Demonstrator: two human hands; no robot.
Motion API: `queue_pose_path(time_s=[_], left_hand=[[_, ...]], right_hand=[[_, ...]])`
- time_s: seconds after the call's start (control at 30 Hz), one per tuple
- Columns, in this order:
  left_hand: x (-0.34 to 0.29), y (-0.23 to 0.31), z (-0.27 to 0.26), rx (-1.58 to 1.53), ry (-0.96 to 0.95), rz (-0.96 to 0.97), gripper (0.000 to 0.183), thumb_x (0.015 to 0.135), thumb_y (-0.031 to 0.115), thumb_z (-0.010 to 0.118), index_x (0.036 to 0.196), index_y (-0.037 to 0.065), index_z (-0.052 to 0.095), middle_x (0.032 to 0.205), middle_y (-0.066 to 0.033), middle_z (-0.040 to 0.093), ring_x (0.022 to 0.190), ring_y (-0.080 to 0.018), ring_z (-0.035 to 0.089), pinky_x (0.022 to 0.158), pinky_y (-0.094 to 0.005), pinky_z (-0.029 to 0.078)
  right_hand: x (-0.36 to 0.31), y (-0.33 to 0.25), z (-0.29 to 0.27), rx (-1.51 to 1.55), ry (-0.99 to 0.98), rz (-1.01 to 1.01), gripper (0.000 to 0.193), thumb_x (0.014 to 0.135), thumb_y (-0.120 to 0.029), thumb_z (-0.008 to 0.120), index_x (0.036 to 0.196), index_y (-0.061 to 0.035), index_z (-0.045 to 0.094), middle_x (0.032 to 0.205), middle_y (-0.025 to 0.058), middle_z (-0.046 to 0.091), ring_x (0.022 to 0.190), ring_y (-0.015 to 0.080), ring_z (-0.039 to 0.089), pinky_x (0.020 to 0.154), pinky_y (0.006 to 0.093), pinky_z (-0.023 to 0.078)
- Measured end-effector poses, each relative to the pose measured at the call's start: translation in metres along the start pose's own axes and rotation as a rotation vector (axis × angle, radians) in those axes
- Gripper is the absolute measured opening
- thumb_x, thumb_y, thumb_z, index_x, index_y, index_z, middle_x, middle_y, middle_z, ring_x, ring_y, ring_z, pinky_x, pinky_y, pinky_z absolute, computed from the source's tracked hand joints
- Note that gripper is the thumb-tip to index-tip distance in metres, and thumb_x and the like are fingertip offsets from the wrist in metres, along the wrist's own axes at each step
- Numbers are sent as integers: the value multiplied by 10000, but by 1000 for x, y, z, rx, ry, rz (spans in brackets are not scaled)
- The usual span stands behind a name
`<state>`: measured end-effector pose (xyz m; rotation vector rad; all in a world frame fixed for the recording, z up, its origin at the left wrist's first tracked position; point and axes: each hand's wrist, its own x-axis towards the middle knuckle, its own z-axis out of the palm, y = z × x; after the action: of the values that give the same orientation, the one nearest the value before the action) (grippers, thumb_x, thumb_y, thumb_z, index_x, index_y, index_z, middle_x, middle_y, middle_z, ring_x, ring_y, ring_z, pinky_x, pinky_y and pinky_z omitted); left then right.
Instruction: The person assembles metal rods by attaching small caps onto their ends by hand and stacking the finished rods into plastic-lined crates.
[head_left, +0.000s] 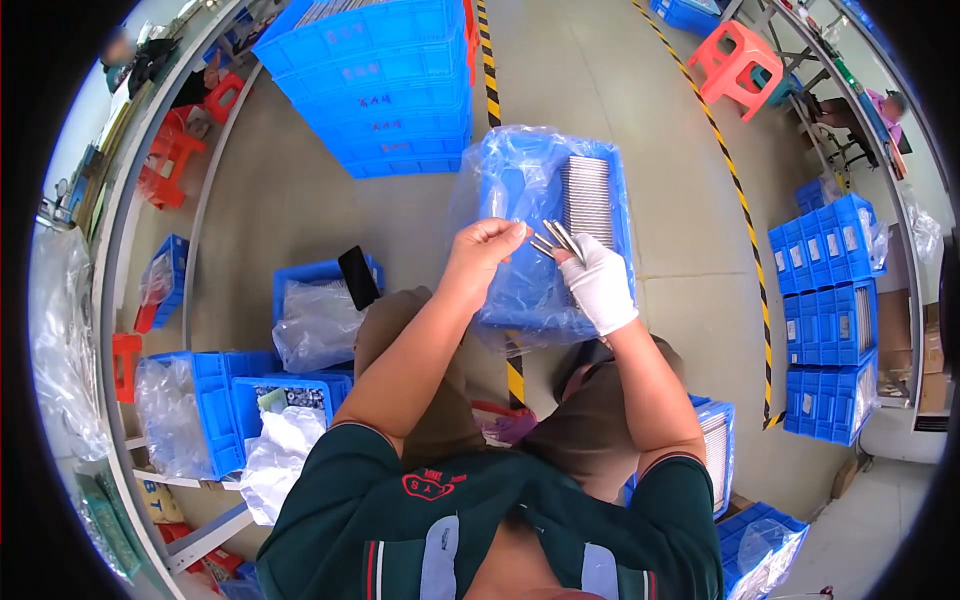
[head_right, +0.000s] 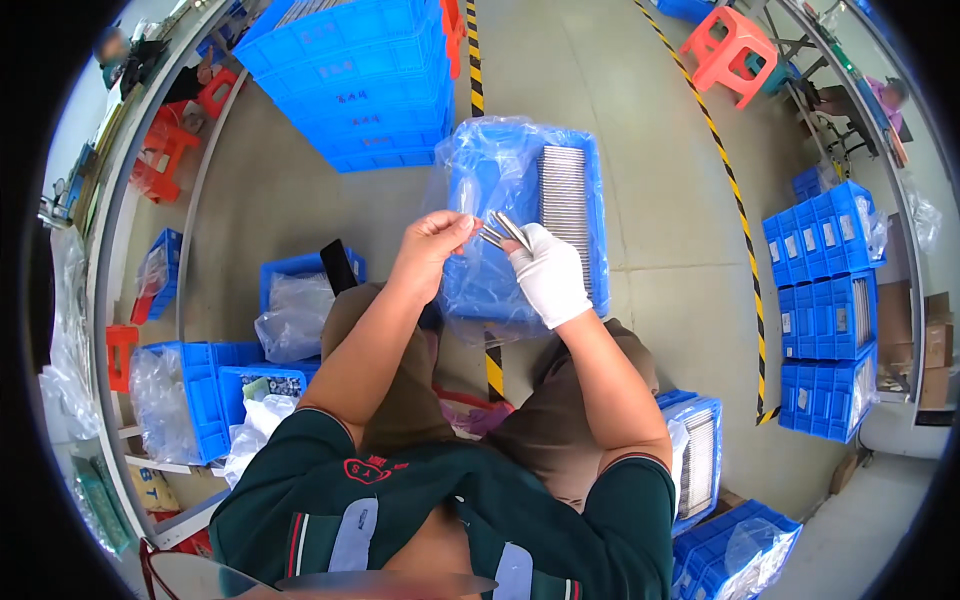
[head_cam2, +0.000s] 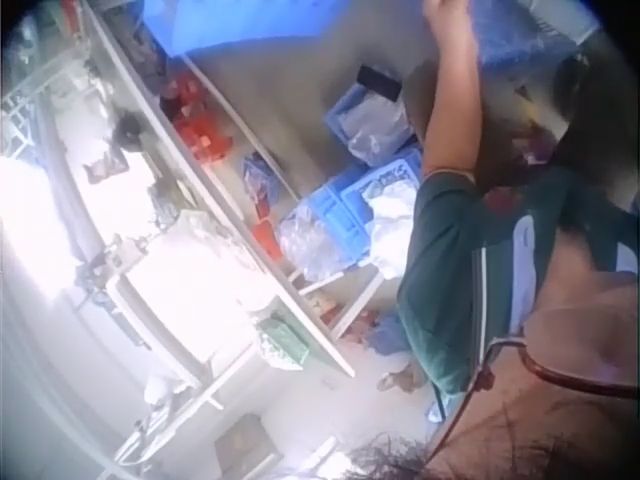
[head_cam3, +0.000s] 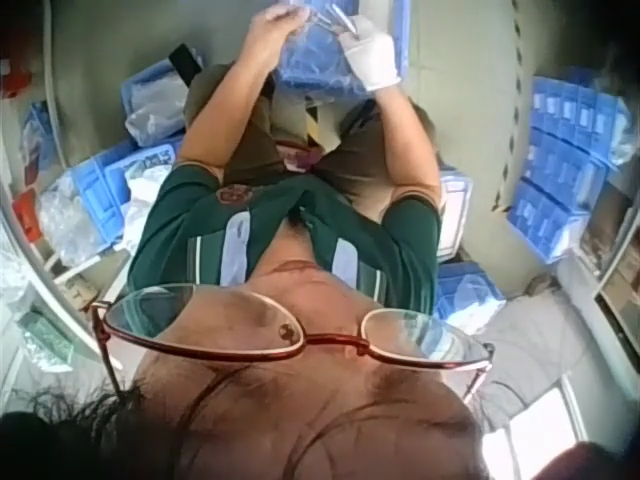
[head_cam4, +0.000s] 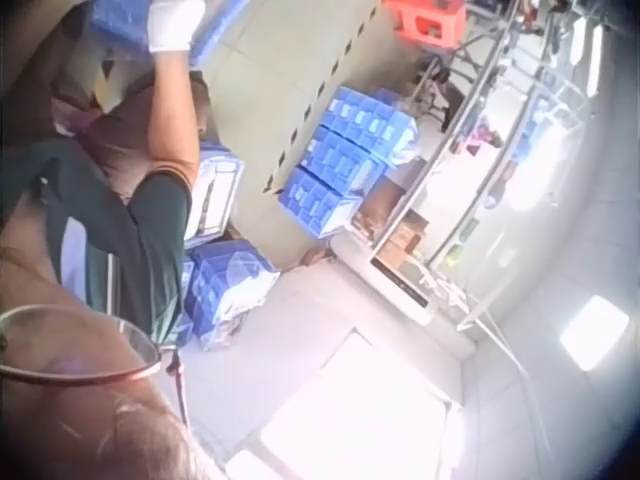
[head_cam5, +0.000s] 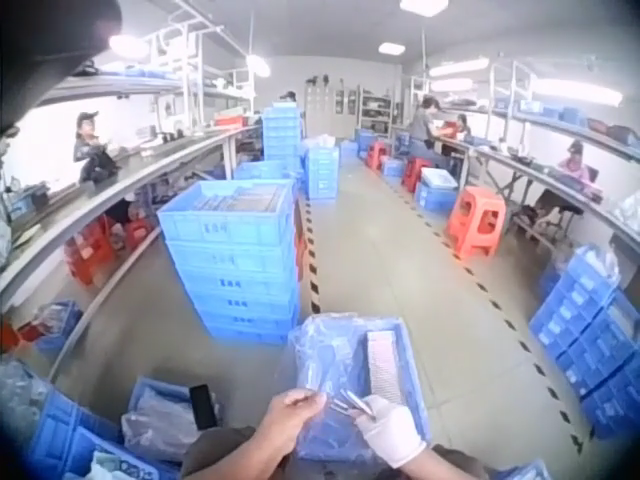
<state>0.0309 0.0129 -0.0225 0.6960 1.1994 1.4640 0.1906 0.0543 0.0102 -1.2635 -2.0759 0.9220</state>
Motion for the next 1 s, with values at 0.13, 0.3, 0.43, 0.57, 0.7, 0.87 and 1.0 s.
queue_pose_path(time_s=[0.13, 0.3, 0.43, 0.57, 0.7, 0.87, 1.0], left_hand=[[1, -5, 0, -28, -90, -10, 202, 795, 221, 618, 853, 28, 632, 733, 17, 570, 648, -55, 444, 616, -202, 357], [3, -8, -4, 5, -113, -32, 198, 789, 208, 625, 853, 21, 631, 722, 23, 553, 655, -48, 450, 622, -200, 361], [2, -4, -2, 41, -134, -35, 195, 786, 197, 630, 852, 14, 628, 722, 19, 555, 654, -43, 448, 621, -196, 359], [-2, -2, -5, 41, -122, 35, 184, 789, 177, 624, 851, 3, 624, 728, 9, 563, 653, -44, 450, 618, -197, 361], [3, 9, -6, -3, -1, 67, 171, 797, 166, 608, 846, 3, 621, 741, -17, 585, 662, -72, 480, 629, -212, 379], [2, 4, -10, -17, -159, -47, 178, 804, 177, 600, 848, 5, 620, 751, -34, 594, 675, -91, 499, 636, -224, 391], [3, 4, -13, 25, -224, -18, 201, 798, 174, 610, 885, -8, 617, 778, -42, 601, 702, -96, 513, 663, -234, 405]], right_hand=[[-1, 2, 2, -60, -29, -39, 141, 786, -193, 578, 810, -56, 555, 615, 159, 537, 568, 310, 545, 528, 364, 416], [-2, 2, 0, -93, -28, -68, 140, 784, -196, 577, 814, -61, 555, 616, 158, 542, 564, 322, 544, 517, 380, 412], [-3, 6, 5, -141, 15, -124, 140, 782, -194, 579, 814, -61, 552, 624, 159, 545, 563, 325, 542, 516, 383, 411], [-3, 0, 3, -90, -15, -100, 135, 782, -186, 578, 821, -59, 557, 626, 170, 533, 567, 329, 533, 521, 374, 412], [0, 13, 2, 85, -126, 18, 141, 804, -181, 561, 808, -40, 557, 571, 122, 521, 510, 245, 517, 500, 326, 400], [-4, 6, 0, 523, -349, 241, 192, 850, -191, 523, 757, -24, 546, 549, -20, 457, 496, 52, 402, 449, 221, 330], [-2, 8, -1, 616, -369, 312, 181, 847, -180, 527, 750, -29, 544, 548, -13, 457, 466, 57, 386, 433, 211, 302]])
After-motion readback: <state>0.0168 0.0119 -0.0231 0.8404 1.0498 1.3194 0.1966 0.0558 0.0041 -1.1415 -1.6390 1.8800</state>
